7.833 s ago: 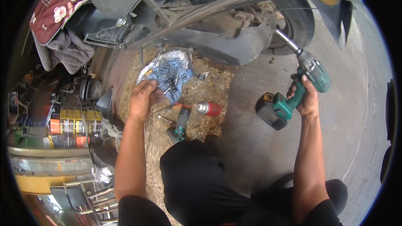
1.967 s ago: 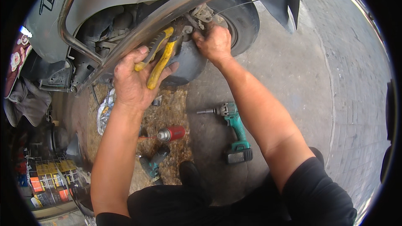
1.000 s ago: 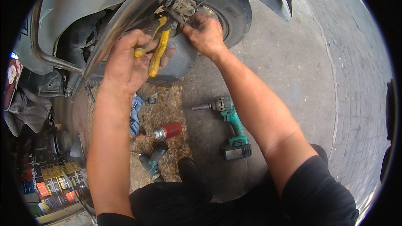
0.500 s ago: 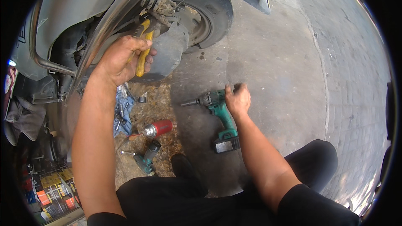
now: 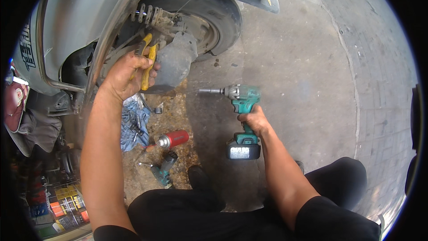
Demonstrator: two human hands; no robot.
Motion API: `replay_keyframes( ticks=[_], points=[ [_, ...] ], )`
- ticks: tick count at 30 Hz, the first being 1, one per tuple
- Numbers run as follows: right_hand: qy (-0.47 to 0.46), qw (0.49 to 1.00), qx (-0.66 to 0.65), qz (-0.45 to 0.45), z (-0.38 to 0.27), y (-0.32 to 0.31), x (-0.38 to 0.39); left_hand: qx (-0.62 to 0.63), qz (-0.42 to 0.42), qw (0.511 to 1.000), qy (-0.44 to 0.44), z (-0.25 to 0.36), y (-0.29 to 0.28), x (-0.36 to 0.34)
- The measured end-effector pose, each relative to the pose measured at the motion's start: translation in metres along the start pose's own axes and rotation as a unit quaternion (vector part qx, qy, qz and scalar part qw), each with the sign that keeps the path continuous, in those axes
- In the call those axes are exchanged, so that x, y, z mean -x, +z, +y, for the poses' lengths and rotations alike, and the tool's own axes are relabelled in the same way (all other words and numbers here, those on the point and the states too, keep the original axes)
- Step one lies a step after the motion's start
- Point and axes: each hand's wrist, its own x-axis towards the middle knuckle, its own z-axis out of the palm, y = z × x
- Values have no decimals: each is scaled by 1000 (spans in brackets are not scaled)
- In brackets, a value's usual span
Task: The person sprays lubricant on the rear wheel area of a scooter, then uses pliers and a cordless impact driver to remove and reattach components near the brake assembly. The person manipulates small metal parts and fasteners by hand.
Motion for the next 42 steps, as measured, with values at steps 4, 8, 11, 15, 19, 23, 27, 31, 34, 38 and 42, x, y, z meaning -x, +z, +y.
replay_keyframes(
  ticks=[4,8,11,15,19,23,27,31,34,38,42],
  points=[
    [-137,987,-78,35,-74,-25,-18,-9,6,1000,-4,1,0,-1],
    [-169,980,-35,100,-139,-27,-30,-3,22,1000,-11,3,4,0],
    [-188,974,29,124,-166,-18,-36,-6,37,999,-13,6,8,2],
    [-227,958,94,151,-179,-4,-47,-10,54,998,-16,8,12,4],
    [-264,944,122,155,-179,5,-52,-2,61,998,-24,8,12,4],
    [-259,942,121,174,-178,11,-47,-10,71,997,-18,7,11,4],
    [-253,937,147,193,-182,14,-40,-8,73,997,-17,7,11,4],
    [-234,948,112,183,-184,16,-38,-5,65,998,-15,7,10,4],
    [-217,952,115,182,-185,18,-40,-8,64,998,-14,6,9,3],
    [-227,943,144,194,-186,20,-41,-9,50,999,-9,6,8,3],
    [-224,941,126,218,-186,26,-39,-11,56,998,-10,5,8,3]
  ],
)
